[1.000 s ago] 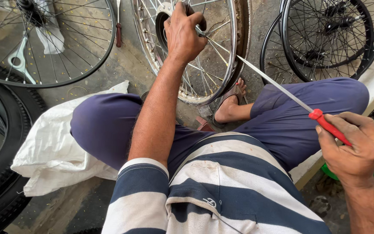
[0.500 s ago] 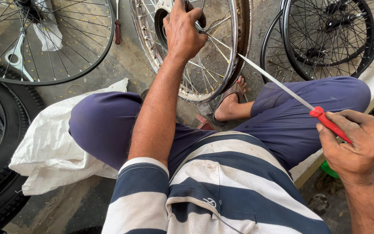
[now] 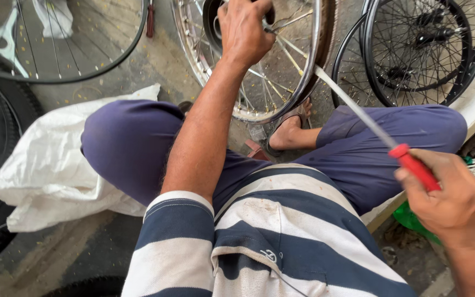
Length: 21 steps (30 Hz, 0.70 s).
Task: The person sits on the ground holding a spoked wheel and uses a red-handled screwdriver to turn the spoke nipples, adjusting the spokes around the rim. They rotate the wheel and reposition it while working, then lift and tilt the wheel at the end.
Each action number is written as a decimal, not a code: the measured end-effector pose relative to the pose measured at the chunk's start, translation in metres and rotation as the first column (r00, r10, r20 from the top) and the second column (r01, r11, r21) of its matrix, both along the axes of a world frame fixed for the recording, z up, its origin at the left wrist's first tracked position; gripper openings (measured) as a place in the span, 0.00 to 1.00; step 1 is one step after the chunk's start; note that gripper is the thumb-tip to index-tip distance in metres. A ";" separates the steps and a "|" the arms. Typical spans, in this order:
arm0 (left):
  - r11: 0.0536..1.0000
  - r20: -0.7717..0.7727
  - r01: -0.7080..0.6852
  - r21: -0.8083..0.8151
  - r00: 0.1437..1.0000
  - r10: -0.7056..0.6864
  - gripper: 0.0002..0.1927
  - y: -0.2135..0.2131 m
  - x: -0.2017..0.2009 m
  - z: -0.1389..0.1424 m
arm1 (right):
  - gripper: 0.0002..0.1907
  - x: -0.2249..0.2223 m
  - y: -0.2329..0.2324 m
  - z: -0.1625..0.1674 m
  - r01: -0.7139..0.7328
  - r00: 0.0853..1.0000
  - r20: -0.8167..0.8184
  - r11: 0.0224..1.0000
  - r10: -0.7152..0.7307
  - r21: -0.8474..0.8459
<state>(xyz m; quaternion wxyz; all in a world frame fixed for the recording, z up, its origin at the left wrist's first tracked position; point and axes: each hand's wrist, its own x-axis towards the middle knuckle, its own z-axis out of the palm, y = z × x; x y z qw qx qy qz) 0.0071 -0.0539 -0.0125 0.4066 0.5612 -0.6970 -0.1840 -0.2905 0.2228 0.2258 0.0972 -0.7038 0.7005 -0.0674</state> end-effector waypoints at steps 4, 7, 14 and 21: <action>0.998 -0.004 0.011 0.060 1.000 -0.011 0.15 0.001 -0.004 0.001 | 0.19 -0.009 -0.011 0.009 0.299 0.819 0.401 0.901 -0.412 0.314; 0.997 -0.004 0.018 0.081 1.000 -0.017 0.15 0.001 -0.005 0.002 | 0.19 -0.010 -0.015 0.014 0.140 0.944 0.275 0.977 -0.181 0.163; 0.999 0.013 0.006 0.038 1.000 -0.006 0.15 0.001 -0.005 0.005 | 0.15 -0.003 -0.031 0.023 0.335 0.648 0.457 0.767 -0.609 0.547; 0.998 -0.007 0.035 0.049 0.999 -0.035 0.15 0.002 -0.003 0.007 | 0.16 0.003 -0.024 0.031 -0.017 0.983 0.182 0.994 -0.003 0.107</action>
